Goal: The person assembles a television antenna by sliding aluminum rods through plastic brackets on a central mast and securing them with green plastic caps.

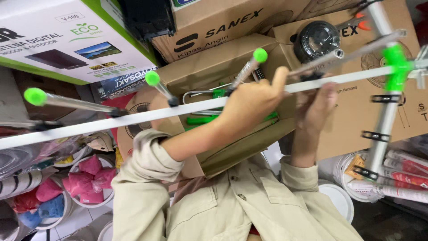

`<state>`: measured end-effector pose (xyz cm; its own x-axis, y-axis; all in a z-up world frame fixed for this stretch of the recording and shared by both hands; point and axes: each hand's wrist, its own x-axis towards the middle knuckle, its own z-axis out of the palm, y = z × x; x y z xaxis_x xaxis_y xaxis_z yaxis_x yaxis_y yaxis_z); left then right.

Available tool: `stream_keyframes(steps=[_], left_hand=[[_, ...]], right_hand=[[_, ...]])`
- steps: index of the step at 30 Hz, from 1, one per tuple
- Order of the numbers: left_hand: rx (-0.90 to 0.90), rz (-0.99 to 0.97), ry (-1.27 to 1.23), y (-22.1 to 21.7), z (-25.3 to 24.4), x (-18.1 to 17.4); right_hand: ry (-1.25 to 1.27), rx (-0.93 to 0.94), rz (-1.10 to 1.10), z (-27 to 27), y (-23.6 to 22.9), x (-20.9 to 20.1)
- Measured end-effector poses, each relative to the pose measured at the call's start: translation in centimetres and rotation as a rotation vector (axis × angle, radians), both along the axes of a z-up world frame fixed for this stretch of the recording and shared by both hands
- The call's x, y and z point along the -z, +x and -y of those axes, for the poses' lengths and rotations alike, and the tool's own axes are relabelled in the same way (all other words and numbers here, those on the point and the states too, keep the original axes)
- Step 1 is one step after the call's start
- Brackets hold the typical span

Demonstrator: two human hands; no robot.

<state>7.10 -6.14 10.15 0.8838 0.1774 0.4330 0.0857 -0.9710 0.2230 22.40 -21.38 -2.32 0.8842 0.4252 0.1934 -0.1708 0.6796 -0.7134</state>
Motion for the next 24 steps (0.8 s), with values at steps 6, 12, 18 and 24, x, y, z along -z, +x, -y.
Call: stream_keyframes(steps=[6, 12, 18, 24], left_hand=[[-0.04, -0.015, 0.09, -1.7, -1.4, 2.1], [-0.001, -0.042, 0.202, -1.1, 0.4, 2.6], [-0.052, 0.097, 0.086, -0.8, -0.2, 5.0], [-0.037, 0.056, -0.007, -0.9, -1.1, 6.1]], right_hand=[[-0.07, -0.066, -0.019, -2.0, -2.0, 3.1], [0.006, 0.076, 0.045, -1.6, -1.7, 2.8], [-0.097, 0.073, -0.034, -1.4, -1.6, 4.6], [-0.168, 0.016, -0.14, -1.6, -2.1, 5.6]])
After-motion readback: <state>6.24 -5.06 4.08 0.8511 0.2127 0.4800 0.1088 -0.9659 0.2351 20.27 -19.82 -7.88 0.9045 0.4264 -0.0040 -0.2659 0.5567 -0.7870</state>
